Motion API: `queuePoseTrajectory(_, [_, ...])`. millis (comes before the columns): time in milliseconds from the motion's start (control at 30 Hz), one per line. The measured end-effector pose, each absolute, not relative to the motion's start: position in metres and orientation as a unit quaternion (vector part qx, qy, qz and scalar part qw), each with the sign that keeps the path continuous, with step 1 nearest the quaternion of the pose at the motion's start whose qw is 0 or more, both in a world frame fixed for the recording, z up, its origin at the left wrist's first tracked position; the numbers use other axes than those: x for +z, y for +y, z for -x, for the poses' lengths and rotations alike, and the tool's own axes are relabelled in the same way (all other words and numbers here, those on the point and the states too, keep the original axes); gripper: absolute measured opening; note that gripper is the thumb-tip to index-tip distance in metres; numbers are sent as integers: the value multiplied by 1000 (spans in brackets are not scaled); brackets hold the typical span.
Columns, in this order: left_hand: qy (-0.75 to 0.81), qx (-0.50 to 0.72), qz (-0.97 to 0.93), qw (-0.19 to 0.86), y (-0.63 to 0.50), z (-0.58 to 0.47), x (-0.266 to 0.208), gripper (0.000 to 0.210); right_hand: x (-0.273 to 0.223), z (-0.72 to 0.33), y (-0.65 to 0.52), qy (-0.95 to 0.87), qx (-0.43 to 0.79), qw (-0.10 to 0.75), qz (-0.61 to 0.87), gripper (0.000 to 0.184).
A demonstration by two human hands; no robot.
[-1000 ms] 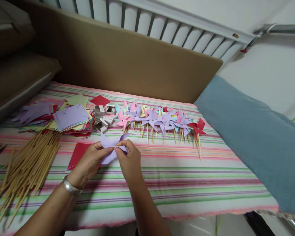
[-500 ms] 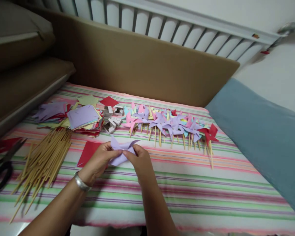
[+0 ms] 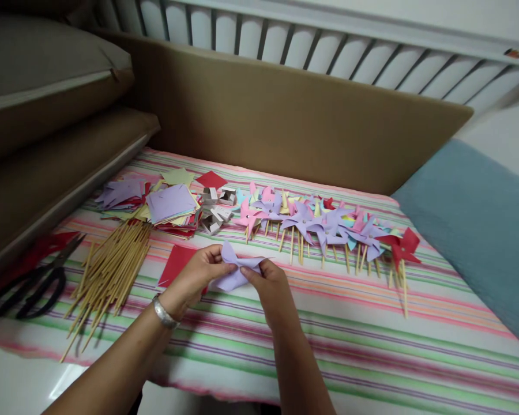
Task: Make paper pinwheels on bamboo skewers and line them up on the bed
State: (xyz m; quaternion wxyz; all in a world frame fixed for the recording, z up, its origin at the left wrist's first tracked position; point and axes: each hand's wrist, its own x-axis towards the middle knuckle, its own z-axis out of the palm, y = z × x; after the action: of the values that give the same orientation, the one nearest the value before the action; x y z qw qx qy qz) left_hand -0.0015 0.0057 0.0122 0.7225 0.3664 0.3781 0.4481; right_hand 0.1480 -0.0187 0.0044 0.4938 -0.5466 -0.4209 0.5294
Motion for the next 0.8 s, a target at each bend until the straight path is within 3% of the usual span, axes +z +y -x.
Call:
queuePoseTrajectory(400, [449, 492, -455, 591, -22, 45, 18, 19, 10, -169, -27, -341, 560, 569, 497, 33])
queuePoseTrajectory(567, [612, 493, -468, 404, -33, 133, 9, 16, 10, -173, -31, -365, 553, 560, 498, 34])
queuePoseTrajectory(667, [713, 410, -512, 246, -14, 190, 11, 13, 9, -175, -33, -373, 550, 555, 500, 36])
queuePoseTrajectory(733, [760, 294, -558, 161, 6, 218, 13, 14, 8, -174, -35, -377, 549, 552, 502, 36])
queuePoseTrajectory(800, [771, 260, -563, 144, 28, 235, 15, 9, 8, -173, -36, -381, 551, 544, 505, 34])
